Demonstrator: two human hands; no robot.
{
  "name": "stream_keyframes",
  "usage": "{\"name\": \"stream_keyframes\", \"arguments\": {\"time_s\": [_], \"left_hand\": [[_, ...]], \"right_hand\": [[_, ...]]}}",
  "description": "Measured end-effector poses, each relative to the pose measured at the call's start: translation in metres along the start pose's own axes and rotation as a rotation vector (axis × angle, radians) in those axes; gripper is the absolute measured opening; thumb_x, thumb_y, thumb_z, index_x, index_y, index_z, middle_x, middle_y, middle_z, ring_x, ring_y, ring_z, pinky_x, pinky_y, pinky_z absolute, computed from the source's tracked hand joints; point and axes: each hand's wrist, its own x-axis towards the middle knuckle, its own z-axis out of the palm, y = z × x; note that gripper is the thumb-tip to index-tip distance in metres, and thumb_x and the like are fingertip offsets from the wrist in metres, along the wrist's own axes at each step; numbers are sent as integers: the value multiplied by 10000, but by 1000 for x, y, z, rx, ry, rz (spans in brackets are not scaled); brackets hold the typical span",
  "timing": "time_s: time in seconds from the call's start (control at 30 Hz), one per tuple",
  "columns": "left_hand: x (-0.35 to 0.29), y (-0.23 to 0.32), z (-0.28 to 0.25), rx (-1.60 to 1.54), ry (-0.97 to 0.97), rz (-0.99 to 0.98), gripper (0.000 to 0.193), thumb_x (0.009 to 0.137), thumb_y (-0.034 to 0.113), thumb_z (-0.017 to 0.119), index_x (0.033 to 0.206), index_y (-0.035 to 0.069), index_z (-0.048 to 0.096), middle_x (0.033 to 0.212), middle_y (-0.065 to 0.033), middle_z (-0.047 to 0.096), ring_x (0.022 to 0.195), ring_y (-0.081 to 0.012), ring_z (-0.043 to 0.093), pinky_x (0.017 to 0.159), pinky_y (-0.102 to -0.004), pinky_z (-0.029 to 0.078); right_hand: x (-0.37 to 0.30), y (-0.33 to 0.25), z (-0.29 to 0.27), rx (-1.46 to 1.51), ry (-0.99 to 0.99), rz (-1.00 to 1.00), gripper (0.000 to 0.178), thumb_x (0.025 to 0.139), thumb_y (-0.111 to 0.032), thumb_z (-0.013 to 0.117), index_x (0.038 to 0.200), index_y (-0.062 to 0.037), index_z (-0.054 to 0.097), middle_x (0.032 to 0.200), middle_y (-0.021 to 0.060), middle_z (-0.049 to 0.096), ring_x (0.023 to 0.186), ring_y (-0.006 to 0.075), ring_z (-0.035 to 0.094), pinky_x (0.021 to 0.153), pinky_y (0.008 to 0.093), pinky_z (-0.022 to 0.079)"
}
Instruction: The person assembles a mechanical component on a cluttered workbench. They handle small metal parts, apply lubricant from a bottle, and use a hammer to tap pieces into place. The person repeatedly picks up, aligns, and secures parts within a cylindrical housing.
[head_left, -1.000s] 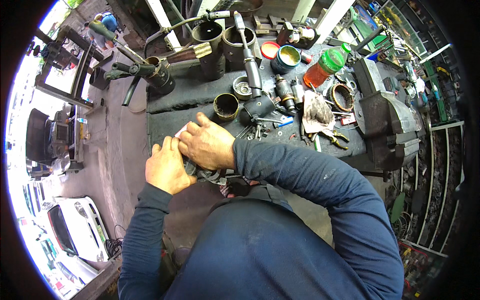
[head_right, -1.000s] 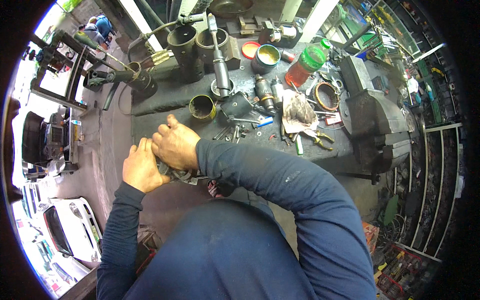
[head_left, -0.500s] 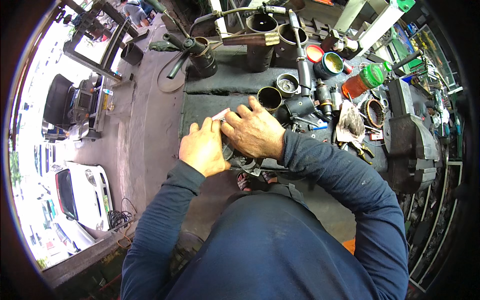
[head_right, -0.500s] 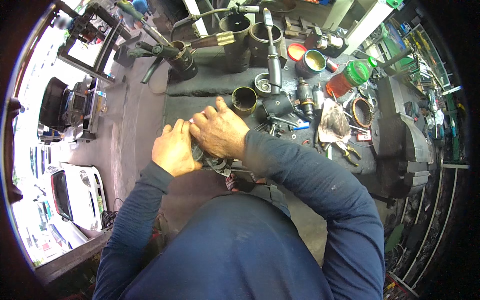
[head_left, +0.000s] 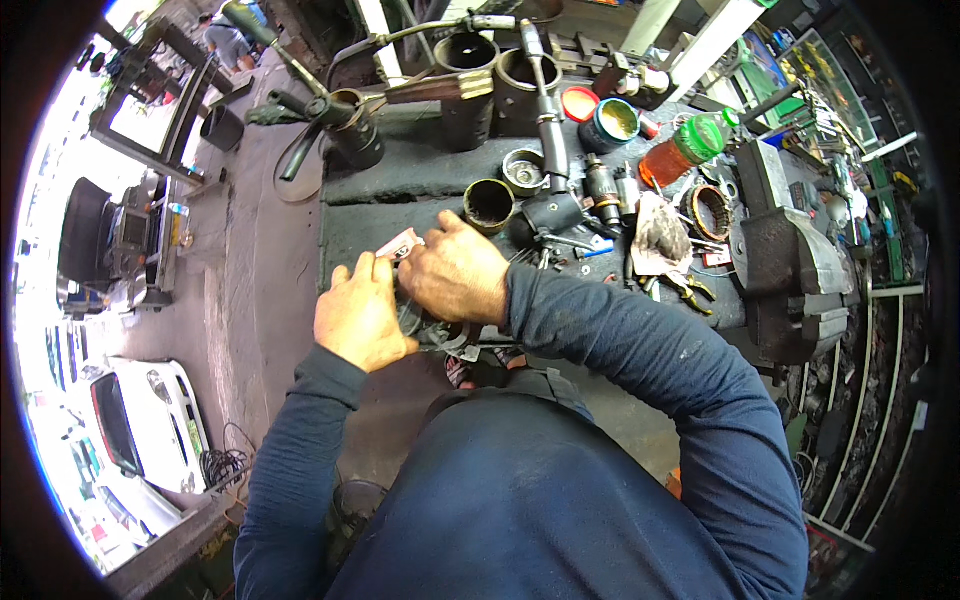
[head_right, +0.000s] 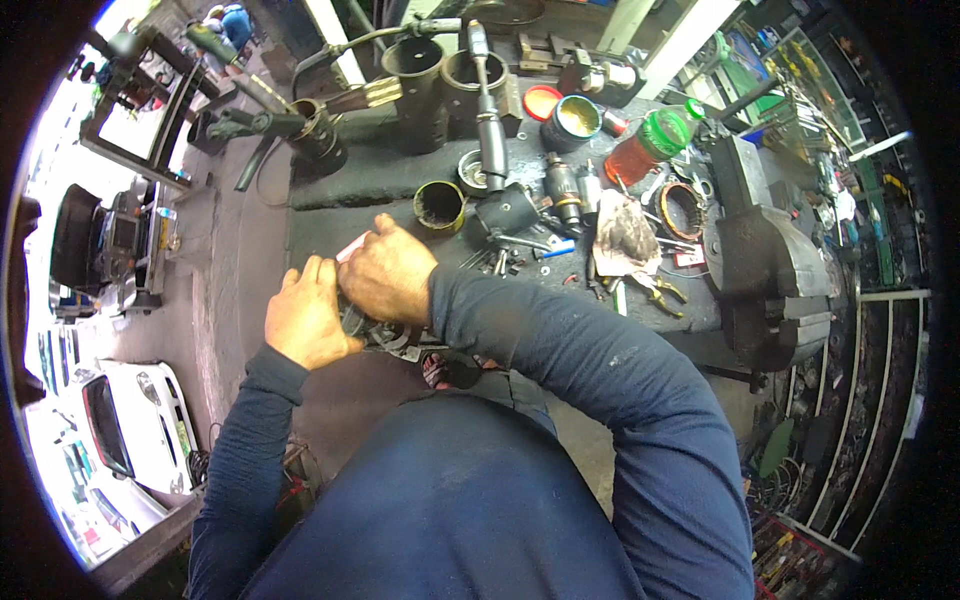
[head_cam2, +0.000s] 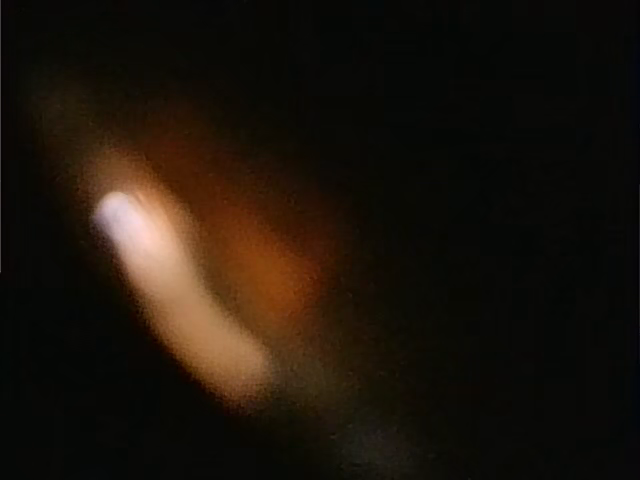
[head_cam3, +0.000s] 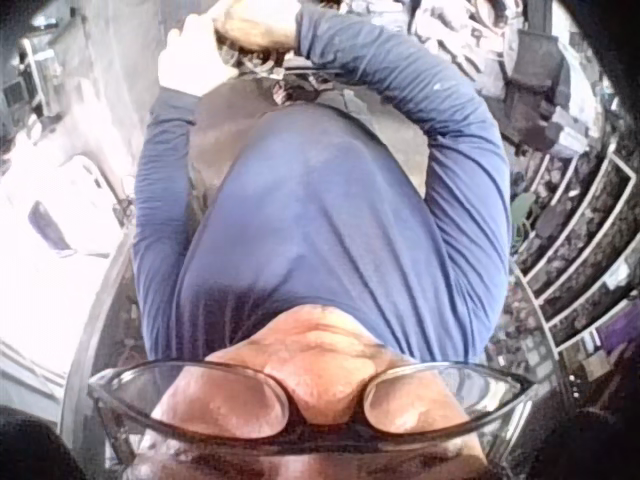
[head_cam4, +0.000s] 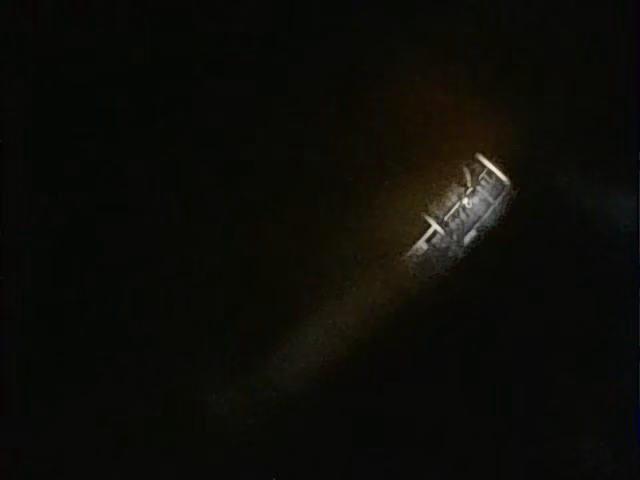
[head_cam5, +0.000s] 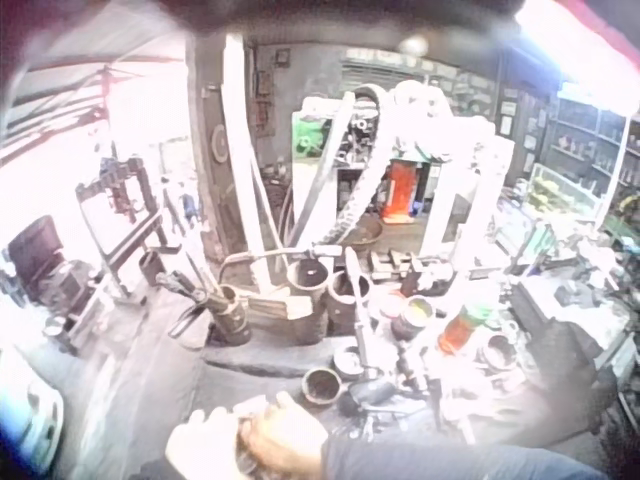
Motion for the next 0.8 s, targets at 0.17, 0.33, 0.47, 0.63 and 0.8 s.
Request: {"name": "stream_keyframes", "arguments": {"time_s": [0.17,0.33,0.47,0.63,0.8], "left_hand": [[3,2,2,6,31,11,906,558,348,995,1305,21,601,1240,-115,640,1104,-391,652,888,-479,621],[3,1,1,5,39,29,851,555,321,980,1249,41,575,1219,-114,626,1093,-396,646,884,-489,613],[1,2,3,37,13,-14,889,547,323,980,1269,12,565,1233,-137,620,1088,-408,643,893,-503,609],[3,4,5,32,26,0,926,546,327,979,1297,-15,560,1254,-149,610,1097,-407,640,898,-499,605],[6,3,5,18,15,-2,963,546,271,955,1351,-42,531,1253,-185,609,1110,-428,623,965,-502,559]], "right_hand": [[-7,-3,11,74,237,-7,309,965,-314,644,1130,-79,757,1090,109,754,1057,296,721,1042,559,479],[5,-15,10,81,73,154,293,936,-293,688,1098,-78,804,1012,117,796,1040,289,758,1023,509,470],[-62,-11,-14,356,606,368,249,861,-340,817,947,-129,717,970,100,668,889,307,706,834,470,521],[-231,82,58,-29,579,1145,561,901,-224,793,1445,-171,665,1269,214,632,1143,425,625,931,547,543],[-325,148,145,-86,361,1145,503,945,-191,736,1443,-244,694,1484,206,589,1340,400,569,1064,543,494]]}}
